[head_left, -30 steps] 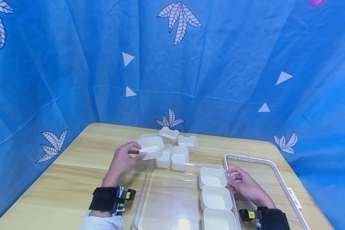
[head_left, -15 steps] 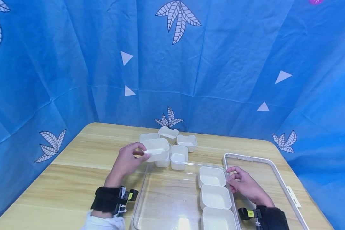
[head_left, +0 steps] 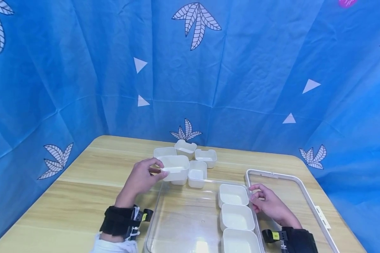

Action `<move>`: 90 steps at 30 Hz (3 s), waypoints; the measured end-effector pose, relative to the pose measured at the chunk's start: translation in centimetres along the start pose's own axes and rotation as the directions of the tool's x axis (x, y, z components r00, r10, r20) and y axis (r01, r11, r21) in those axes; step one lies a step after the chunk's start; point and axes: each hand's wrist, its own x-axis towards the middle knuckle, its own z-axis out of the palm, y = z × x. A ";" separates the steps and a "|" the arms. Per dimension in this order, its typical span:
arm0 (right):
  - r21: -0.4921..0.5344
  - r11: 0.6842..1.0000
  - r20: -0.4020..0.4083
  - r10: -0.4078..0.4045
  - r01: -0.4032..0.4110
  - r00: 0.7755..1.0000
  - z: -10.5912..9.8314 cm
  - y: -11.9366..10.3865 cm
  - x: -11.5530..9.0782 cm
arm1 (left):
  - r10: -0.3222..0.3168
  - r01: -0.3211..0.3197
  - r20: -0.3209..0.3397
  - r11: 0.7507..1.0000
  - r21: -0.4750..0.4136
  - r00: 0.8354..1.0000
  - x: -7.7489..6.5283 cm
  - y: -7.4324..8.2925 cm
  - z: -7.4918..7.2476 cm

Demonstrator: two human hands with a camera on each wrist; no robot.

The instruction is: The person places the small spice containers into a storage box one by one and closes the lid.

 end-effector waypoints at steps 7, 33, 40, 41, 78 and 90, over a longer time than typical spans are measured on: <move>0.000 1.000 0.002 0.003 -0.003 1.000 0.0 0.0 0.0 | -0.004 0.004 0.005 1.000 0.003 1.000 -0.1 0.7 0.1; 0.006 1.000 -0.001 0.006 -0.006 1.000 0.0 0.1 0.1 | 0.000 0.004 0.093 0.999 -0.039 0.996 -0.6 3.2 1.8; 0.000 1.000 0.002 -0.006 0.006 1.000 0.0 0.2 0.1 | 0.052 -0.043 0.130 0.997 -0.068 0.990 -0.8 3.2 2.3; 0.001 1.000 0.003 -0.008 0.008 1.000 0.0 0.2 0.1 | 0.057 -0.048 0.137 0.997 -0.066 0.989 -0.8 3.3 2.4; -0.004 1.000 -0.003 -0.003 0.003 1.000 0.0 0.3 0.3 | 0.126 -0.150 0.249 0.986 0.076 0.960 -0.8 4.0 4.7; -0.027 1.000 -0.011 -0.001 0.001 1.000 -0.3 0.4 0.1 | 0.167 -0.204 0.240 0.969 0.138 0.956 -0.6 4.1 5.9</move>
